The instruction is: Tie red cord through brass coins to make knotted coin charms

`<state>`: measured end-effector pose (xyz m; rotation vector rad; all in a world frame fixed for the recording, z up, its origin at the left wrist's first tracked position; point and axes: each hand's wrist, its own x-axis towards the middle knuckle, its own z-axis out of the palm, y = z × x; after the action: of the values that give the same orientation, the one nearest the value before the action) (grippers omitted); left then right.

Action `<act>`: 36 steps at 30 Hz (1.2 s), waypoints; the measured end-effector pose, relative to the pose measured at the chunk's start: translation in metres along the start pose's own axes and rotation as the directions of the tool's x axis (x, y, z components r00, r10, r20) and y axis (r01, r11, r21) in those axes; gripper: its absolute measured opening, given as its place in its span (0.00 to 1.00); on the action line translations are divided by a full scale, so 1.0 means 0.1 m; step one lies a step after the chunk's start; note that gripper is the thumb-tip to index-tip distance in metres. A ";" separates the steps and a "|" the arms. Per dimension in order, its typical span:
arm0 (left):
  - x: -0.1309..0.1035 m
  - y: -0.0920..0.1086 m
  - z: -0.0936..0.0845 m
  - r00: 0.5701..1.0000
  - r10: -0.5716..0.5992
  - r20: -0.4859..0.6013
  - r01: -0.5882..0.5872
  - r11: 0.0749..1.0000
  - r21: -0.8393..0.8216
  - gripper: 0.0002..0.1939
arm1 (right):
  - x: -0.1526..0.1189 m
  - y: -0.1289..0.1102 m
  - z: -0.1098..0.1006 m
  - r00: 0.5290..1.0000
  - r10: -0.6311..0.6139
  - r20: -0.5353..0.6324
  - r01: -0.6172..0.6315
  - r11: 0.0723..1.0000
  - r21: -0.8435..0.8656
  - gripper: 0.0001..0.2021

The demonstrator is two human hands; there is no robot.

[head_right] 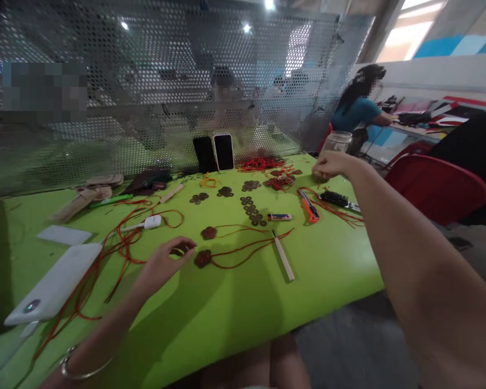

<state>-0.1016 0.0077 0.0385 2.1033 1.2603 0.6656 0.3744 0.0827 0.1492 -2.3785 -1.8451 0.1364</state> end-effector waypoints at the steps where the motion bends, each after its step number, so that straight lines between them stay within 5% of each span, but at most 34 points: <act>1: 0.00 -0.02 0.01 0.999 0.040 0.004 -0.040 0.997 0.073 0.08 | -0.05 0.02 -0.05 1.000 0.011 0.024 -0.011 1.000 -0.002 0.33; 4: -0.02 -0.03 0.08 0.992 0.123 0.040 -0.129 0.975 0.179 0.12 | -0.18 0.06 -0.18 0.996 0.040 0.084 -0.039 0.999 -0.009 0.34; 11: -0.05 0.04 0.14 0.966 0.225 0.128 -0.252 0.932 0.260 0.16 | -0.52 -0.16 -0.31 0.997 -0.075 -0.027 0.075 0.997 0.000 0.31; 14: -0.07 0.06 0.15 0.961 0.237 0.141 -0.269 0.917 0.295 0.15 | -0.84 -0.53 -0.07 0.965 -0.236 -0.110 0.244 0.968 0.063 0.25; 17: -0.08 0.08 0.19 0.959 0.244 0.147 -0.279 0.907 0.317 0.13 | -1.27 -1.06 0.43 0.902 -0.423 -0.087 0.432 0.889 0.151 0.16; 21: -0.08 0.07 0.21 0.963 0.232 0.139 -0.266 0.908 0.323 0.13 | -1.69 -1.72 1.12 0.723 -0.691 -0.003 0.657 0.686 0.313 0.16; 23: -0.07 0.06 0.19 0.971 0.210 0.115 -0.236 0.920 0.314 0.13 | -1.75 -1.96 1.32 0.695 -0.719 0.026 0.669 0.659 0.342 0.17; 29: -0.03 0.00 0.14 0.997 0.079 0.002 -0.078 0.980 0.181 0.13 | -1.60 -2.26 1.45 0.736 -0.676 0.039 0.610 0.688 0.394 0.07; 36: 0.01 -0.09 0.15 0.996 -0.085 -0.012 0.082 0.985 -0.149 0.12 | -1.55 -2.29 1.43 0.721 -0.691 0.056 0.559 0.628 0.541 0.10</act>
<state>-0.0963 0.0087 0.0216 1.9169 1.2611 0.7204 0.0951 -0.0044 0.0429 -1.3122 -2.2973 0.7708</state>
